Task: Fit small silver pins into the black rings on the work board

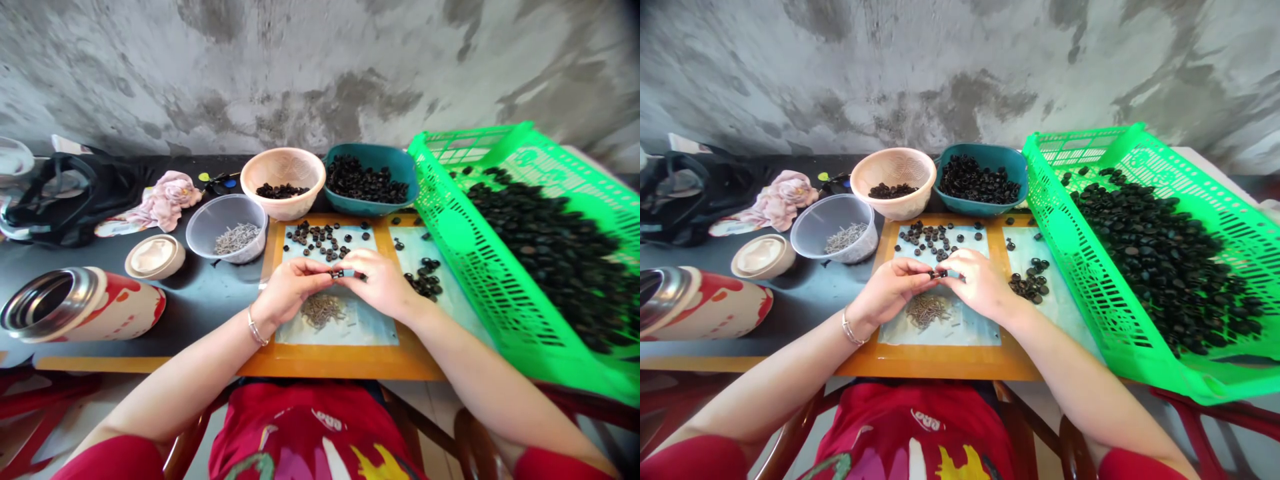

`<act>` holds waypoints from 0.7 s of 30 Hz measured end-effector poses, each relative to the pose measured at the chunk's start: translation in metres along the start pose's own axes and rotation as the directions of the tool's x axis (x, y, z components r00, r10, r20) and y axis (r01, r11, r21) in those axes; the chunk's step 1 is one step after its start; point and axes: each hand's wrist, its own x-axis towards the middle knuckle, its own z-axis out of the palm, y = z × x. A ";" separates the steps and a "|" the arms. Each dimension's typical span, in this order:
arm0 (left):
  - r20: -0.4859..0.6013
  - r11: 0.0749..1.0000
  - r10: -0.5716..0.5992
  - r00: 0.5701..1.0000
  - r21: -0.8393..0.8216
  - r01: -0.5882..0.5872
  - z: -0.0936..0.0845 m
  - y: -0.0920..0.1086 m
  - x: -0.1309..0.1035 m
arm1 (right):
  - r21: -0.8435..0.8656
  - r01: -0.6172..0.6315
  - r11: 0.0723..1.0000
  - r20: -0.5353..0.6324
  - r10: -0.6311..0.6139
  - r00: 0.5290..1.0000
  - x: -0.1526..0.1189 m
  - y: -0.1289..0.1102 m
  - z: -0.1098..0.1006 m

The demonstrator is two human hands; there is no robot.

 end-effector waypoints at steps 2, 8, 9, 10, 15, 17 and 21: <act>0.009 0.999 0.006 1.000 -0.033 -0.005 0.000 0.002 -0.001 | 0.066 -0.008 0.998 -0.053 0.011 0.999 -0.001 0.000 0.001; -0.015 0.997 0.078 0.997 -0.022 -0.078 0.001 0.007 -0.004 | 0.203 -0.067 0.977 -0.156 0.100 0.983 -0.002 -0.012 -0.001; -0.025 0.996 0.090 0.996 0.003 -0.090 0.001 0.007 -0.004 | 0.212 -0.064 0.975 -0.174 0.102 0.979 -0.002 -0.014 -0.001; -0.034 0.994 0.102 0.994 0.034 -0.101 0.000 0.007 -0.004 | 0.217 -0.058 0.974 -0.189 0.100 0.977 -0.003 -0.016 -0.002; -0.045 0.972 0.159 0.986 0.185 -0.148 0.000 0.004 -0.006 | 0.229 -0.042 0.972 -0.212 0.092 0.973 -0.003 -0.021 -0.002; -0.047 0.961 0.172 0.984 0.228 -0.157 0.000 0.003 -0.007 | 0.230 -0.042 0.972 -0.205 0.090 0.975 -0.004 -0.021 -0.001; -0.050 0.936 0.199 0.979 0.306 -0.175 0.002 0.004 -0.008 | 0.211 -0.042 0.977 -0.204 0.086 0.975 -0.005 -0.021 0.001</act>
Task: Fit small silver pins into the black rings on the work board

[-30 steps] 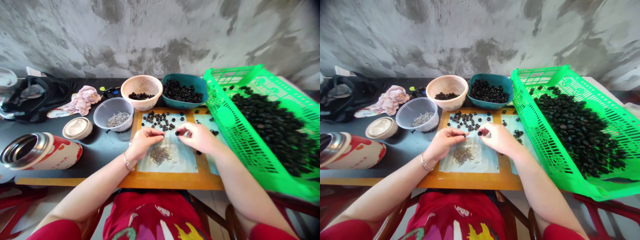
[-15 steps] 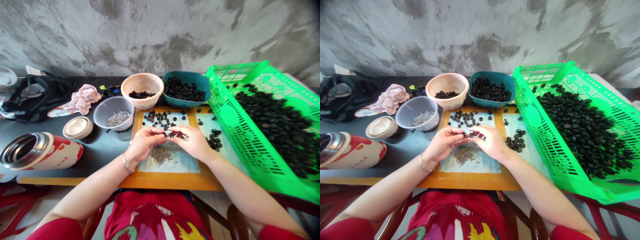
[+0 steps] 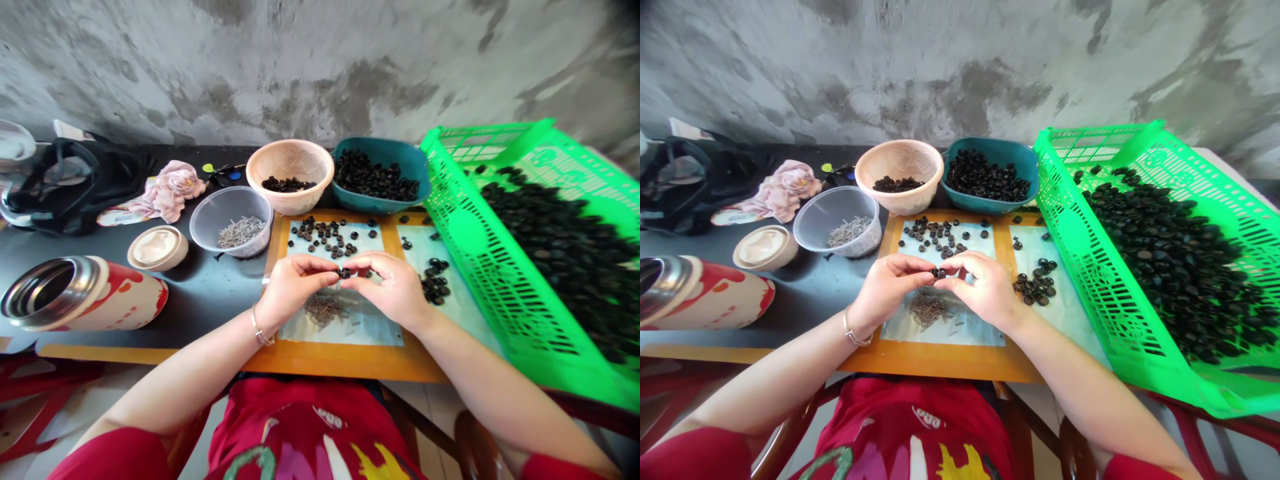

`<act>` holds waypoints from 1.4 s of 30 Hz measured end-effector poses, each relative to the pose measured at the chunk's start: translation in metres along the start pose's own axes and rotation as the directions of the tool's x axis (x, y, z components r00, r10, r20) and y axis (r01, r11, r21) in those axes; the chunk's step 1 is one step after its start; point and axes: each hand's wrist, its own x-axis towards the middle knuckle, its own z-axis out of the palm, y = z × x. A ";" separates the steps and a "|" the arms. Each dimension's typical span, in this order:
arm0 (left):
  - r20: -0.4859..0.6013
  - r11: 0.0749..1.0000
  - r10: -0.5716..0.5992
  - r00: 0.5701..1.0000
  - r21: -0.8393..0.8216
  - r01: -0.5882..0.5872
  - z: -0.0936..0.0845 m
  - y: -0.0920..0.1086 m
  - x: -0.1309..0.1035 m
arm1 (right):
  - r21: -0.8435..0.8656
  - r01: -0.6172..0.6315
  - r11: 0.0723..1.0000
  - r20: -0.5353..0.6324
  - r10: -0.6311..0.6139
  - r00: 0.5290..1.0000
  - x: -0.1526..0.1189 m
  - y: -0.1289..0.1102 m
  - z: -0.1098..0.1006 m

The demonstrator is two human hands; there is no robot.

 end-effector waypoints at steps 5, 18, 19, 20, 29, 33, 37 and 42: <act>-0.012 0.999 0.012 1.000 0.043 -0.012 0.000 0.001 -0.001 | -0.009 0.025 1.000 -0.011 -0.025 1.000 0.000 -0.001 0.000; -0.013 0.998 0.019 1.000 0.059 -0.018 0.001 0.000 -0.001 | -0.030 -0.036 0.999 0.020 0.036 0.999 -0.002 -0.001 0.002; -0.015 0.998 0.021 1.000 0.066 -0.020 0.000 0.000 -0.001 | -0.020 -0.050 0.999 0.022 0.050 0.998 -0.003 -0.001 0.003; -0.018 0.997 0.024 1.000 0.074 -0.023 0.000 -0.001 -0.001 | -0.007 -0.061 0.998 0.024 0.061 0.998 -0.003 -0.001 0.004; -0.018 0.999 -0.015 1.000 -0.030 0.014 -0.001 -0.002 0.001 | 0.114 -0.121 0.986 0.076 0.113 0.991 -0.003 -0.002 0.004; -0.007 0.996 -0.052 0.999 -0.077 0.051 -0.001 -0.001 0.002 | 0.109 -0.158 0.981 0.081 0.149 0.985 -0.003 0.000 0.003; 0.000 0.996 -0.054 0.999 -0.068 0.054 -0.001 0.000 0.002 | 0.058 -0.151 0.987 0.085 0.146 0.986 -0.002 -0.001 0.002; -0.018 0.999 -0.003 1.000 0.049 0.004 -0.003 0.000 0.000 | 0.010 -0.088 0.996 0.125 0.086 0.988 -0.002 -0.003 0.001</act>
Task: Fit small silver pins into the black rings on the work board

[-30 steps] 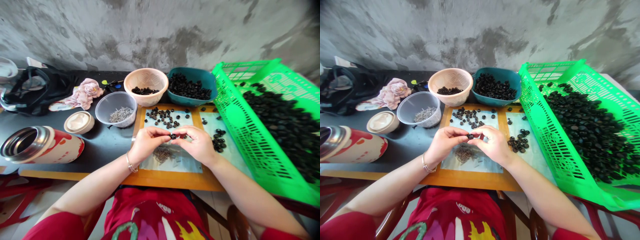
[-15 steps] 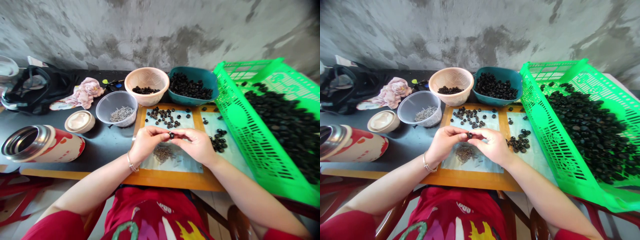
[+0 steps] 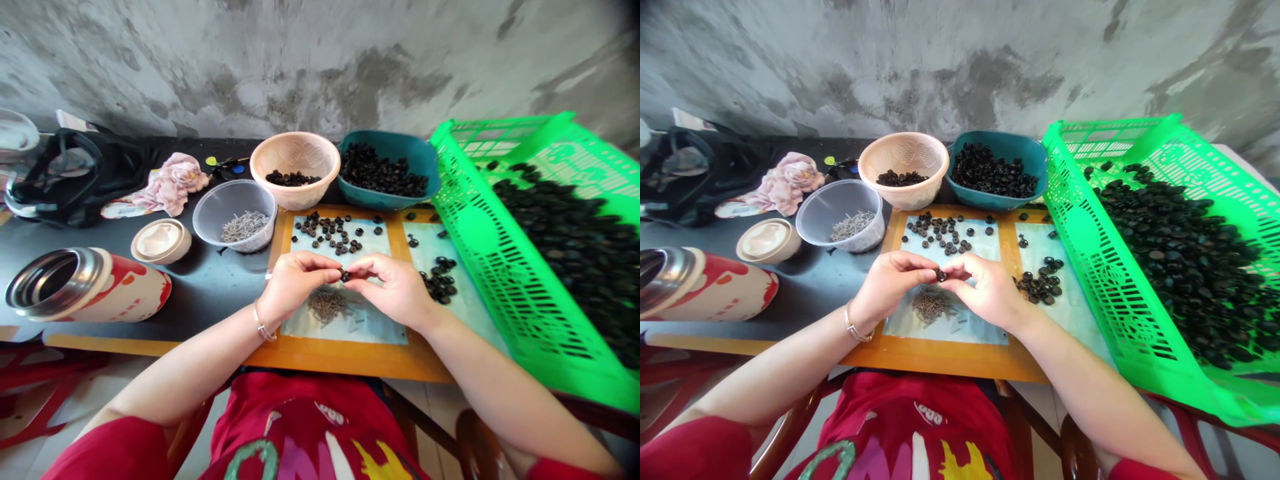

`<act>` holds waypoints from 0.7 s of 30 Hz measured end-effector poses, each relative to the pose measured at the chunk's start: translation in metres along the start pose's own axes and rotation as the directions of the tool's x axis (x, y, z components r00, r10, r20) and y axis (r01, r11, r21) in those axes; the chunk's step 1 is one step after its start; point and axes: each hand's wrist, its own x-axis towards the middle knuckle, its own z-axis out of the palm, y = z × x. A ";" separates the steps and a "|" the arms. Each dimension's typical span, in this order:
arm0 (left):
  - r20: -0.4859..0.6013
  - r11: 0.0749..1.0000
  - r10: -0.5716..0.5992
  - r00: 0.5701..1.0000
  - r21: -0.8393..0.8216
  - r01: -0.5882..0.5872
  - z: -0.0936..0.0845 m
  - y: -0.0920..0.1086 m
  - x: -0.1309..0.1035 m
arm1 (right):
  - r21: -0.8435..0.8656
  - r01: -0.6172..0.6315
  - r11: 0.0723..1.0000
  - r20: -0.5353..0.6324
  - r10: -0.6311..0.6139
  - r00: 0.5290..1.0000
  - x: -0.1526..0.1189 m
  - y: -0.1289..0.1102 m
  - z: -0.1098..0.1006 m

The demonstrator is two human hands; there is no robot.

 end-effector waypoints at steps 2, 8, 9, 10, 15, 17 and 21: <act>0.007 0.999 0.010 1.000 0.049 -0.010 -0.001 -0.001 -0.001 | -0.007 0.028 1.000 0.019 -0.028 0.999 0.000 0.001 0.000; 0.041 0.994 0.027 0.999 0.106 -0.031 -0.002 0.001 -0.001 | -0.035 0.113 0.993 0.066 -0.110 0.992 -0.001 0.010 0.000; 0.044 0.994 0.032 0.999 0.099 -0.036 -0.002 0.001 -0.001 | -0.035 0.129 0.991 0.065 -0.126 0.990 -0.002 0.012 0.001; 0.044 0.995 0.037 0.998 0.089 -0.040 -0.002 0.002 -0.001 | -0.034 0.141 0.989 0.062 -0.139 0.988 -0.002 0.013 0.001; 0.052 0.997 0.053 0.997 0.047 -0.055 -0.001 0.002 -0.002 | -0.068 0.232 0.970 0.069 -0.227 0.971 0.000 0.013 0.003; 0.068 0.998 0.057 0.996 0.035 -0.059 0.000 0.003 -0.003 | -0.079 0.306 0.949 0.060 -0.302 0.951 0.000 0.013 0.004; 0.063 0.998 0.056 0.996 -0.025 -0.055 0.002 0.003 -0.004 | -0.072 0.379 0.922 0.012 -0.380 0.925 0.001 0.012 0.005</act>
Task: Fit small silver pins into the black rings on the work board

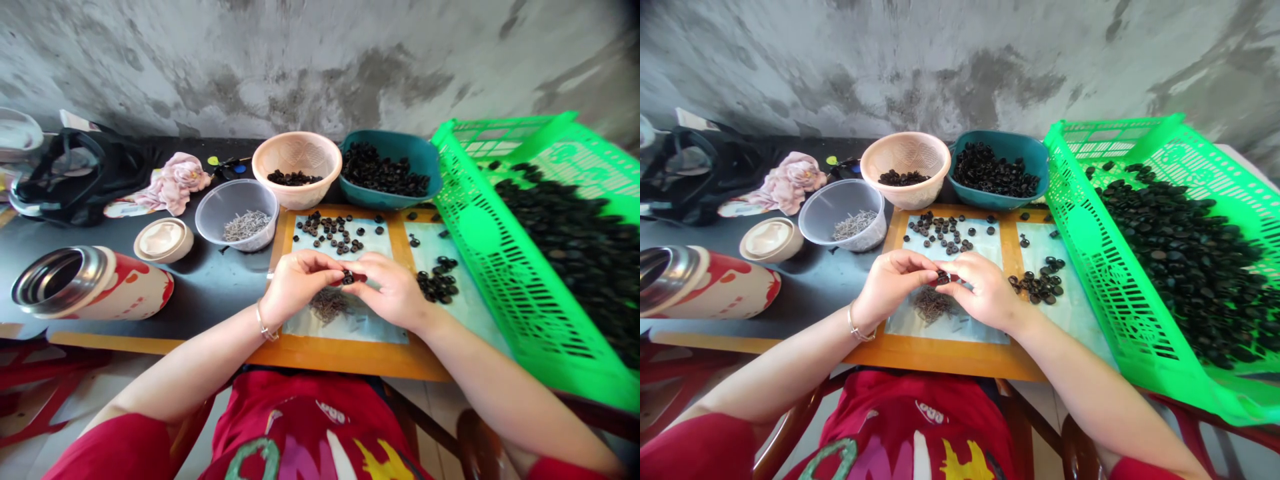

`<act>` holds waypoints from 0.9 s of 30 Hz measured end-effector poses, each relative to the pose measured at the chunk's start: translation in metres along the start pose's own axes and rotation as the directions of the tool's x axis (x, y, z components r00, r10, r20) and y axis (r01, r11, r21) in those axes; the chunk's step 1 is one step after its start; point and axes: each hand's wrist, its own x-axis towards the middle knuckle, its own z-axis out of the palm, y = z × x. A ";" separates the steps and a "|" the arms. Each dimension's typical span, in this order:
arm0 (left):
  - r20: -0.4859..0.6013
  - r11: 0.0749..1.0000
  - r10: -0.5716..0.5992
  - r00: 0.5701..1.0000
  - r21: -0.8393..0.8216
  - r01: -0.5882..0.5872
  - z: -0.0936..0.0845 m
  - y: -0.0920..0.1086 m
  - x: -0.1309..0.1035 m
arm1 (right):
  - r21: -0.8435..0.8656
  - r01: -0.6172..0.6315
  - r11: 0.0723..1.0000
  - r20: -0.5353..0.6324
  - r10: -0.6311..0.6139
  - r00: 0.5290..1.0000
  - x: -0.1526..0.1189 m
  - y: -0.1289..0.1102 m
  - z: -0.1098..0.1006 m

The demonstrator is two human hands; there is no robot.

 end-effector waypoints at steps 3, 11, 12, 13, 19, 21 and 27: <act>0.012 0.994 -0.032 0.999 -0.104 0.033 0.001 -0.001 0.000 | -0.003 0.024 1.000 -0.025 -0.024 0.999 0.001 -0.002 -0.001; 0.163 0.989 0.020 0.986 -0.145 0.003 0.004 0.001 -0.005 | 0.037 -0.005 0.999 -0.107 0.009 0.994 0.005 -0.007 -0.008; 0.178 0.993 0.033 0.983 -0.121 -0.012 0.005 0.001 -0.006 | 0.044 0.001 0.999 -0.107 0.004 0.994 0.004 -0.006 -0.008; 0.186 0.995 0.044 0.982 -0.099 -0.026 0.006 0.000 -0.007 | 0.054 0.012 0.998 -0.108 -0.006 0.994 0.004 -0.006 -0.007; 0.131 0.995 0.053 0.990 -0.086 -0.042 0.011 -0.008 -0.011 | 0.066 0.042 0.997 -0.097 -0.036 0.995 0.003 -0.004 -0.004; 0.139 0.994 0.059 0.989 -0.102 -0.045 0.011 -0.009 -0.011 | 0.058 0.055 0.997 -0.093 -0.050 0.994 0.003 -0.006 -0.004; 0.154 0.993 0.121 0.981 -0.019 -0.120 0.011 -0.005 -0.013 | 0.005 0.076 0.997 -0.127 -0.074 0.989 0.001 -0.014 -0.004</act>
